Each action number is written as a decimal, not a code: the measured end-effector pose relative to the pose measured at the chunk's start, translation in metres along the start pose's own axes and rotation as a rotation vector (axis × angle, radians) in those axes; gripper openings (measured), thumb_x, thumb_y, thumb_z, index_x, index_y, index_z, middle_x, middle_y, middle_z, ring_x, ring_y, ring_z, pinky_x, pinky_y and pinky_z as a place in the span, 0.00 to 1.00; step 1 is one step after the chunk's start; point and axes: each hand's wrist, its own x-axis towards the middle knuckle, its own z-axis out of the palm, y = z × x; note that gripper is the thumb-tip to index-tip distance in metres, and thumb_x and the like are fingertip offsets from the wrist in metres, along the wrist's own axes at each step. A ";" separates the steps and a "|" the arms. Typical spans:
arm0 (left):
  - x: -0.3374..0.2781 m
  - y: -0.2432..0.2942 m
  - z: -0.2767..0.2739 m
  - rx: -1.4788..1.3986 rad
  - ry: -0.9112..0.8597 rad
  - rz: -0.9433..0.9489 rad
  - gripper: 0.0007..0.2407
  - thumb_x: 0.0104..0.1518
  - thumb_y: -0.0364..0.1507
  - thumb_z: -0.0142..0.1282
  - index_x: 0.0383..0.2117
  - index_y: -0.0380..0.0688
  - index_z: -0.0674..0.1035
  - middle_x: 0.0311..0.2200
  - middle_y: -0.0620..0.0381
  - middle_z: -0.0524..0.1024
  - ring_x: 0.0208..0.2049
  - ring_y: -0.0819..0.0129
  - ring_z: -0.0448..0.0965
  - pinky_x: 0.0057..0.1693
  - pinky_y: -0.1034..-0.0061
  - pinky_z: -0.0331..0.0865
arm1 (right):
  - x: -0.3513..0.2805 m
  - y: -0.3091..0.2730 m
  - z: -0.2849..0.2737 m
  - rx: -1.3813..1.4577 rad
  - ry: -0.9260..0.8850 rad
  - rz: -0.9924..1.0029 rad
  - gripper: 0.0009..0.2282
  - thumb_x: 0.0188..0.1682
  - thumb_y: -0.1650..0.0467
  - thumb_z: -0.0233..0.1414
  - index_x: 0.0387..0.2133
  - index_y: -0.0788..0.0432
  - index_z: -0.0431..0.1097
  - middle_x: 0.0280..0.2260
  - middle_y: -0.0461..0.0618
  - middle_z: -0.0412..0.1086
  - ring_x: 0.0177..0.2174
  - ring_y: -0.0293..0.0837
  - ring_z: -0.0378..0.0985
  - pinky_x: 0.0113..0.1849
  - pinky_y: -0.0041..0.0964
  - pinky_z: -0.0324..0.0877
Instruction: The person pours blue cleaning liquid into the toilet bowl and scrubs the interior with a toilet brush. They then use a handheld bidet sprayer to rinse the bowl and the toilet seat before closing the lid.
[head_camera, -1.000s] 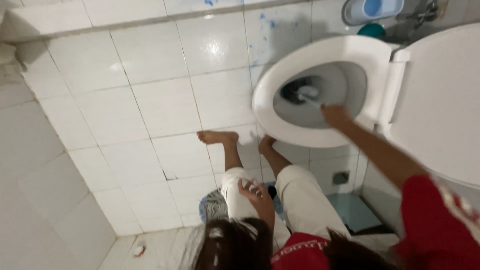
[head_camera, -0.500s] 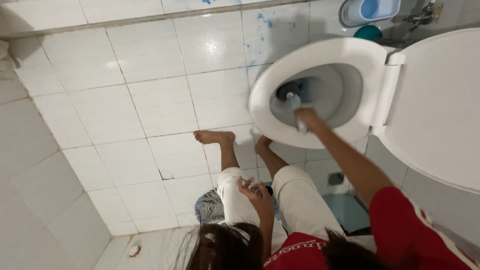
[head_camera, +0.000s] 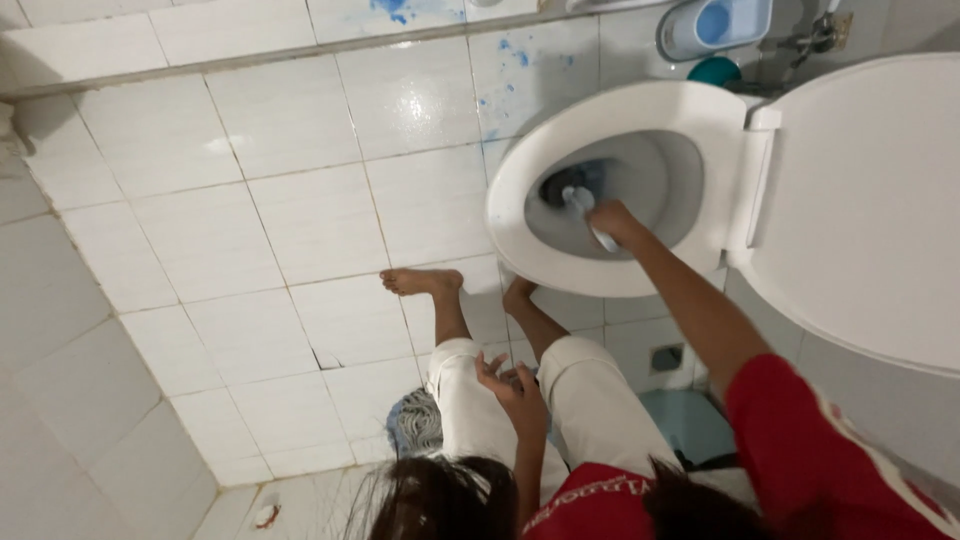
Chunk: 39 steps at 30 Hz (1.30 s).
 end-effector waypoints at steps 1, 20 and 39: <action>-0.002 -0.009 -0.005 0.005 0.000 -0.007 0.25 0.58 0.28 0.45 0.62 0.48 0.51 0.45 0.52 0.66 0.33 0.64 0.69 0.36 0.67 0.70 | 0.007 0.017 0.012 0.000 -0.003 0.008 0.10 0.50 0.70 0.48 0.26 0.68 0.69 0.23 0.62 0.71 0.23 0.54 0.76 0.24 0.44 0.66; 0.004 -0.001 -0.022 0.001 0.059 0.004 0.24 0.57 0.29 0.47 0.61 0.49 0.54 0.42 0.53 0.66 0.29 0.67 0.70 0.32 0.72 0.70 | 0.080 0.087 -0.031 -1.762 0.617 -0.688 0.15 0.45 0.74 0.50 0.47 0.59 0.66 0.35 0.56 0.71 0.30 0.54 0.74 0.26 0.54 0.69; 0.008 -0.007 -0.027 0.022 0.082 0.070 0.24 0.56 0.24 0.46 0.60 0.47 0.54 0.40 0.51 0.68 0.27 0.65 0.72 0.31 0.72 0.69 | -0.054 0.048 -0.015 -1.026 -0.124 -0.243 0.12 0.49 0.76 0.39 0.15 0.57 0.61 0.17 0.44 0.60 0.16 0.39 0.59 0.19 0.35 0.56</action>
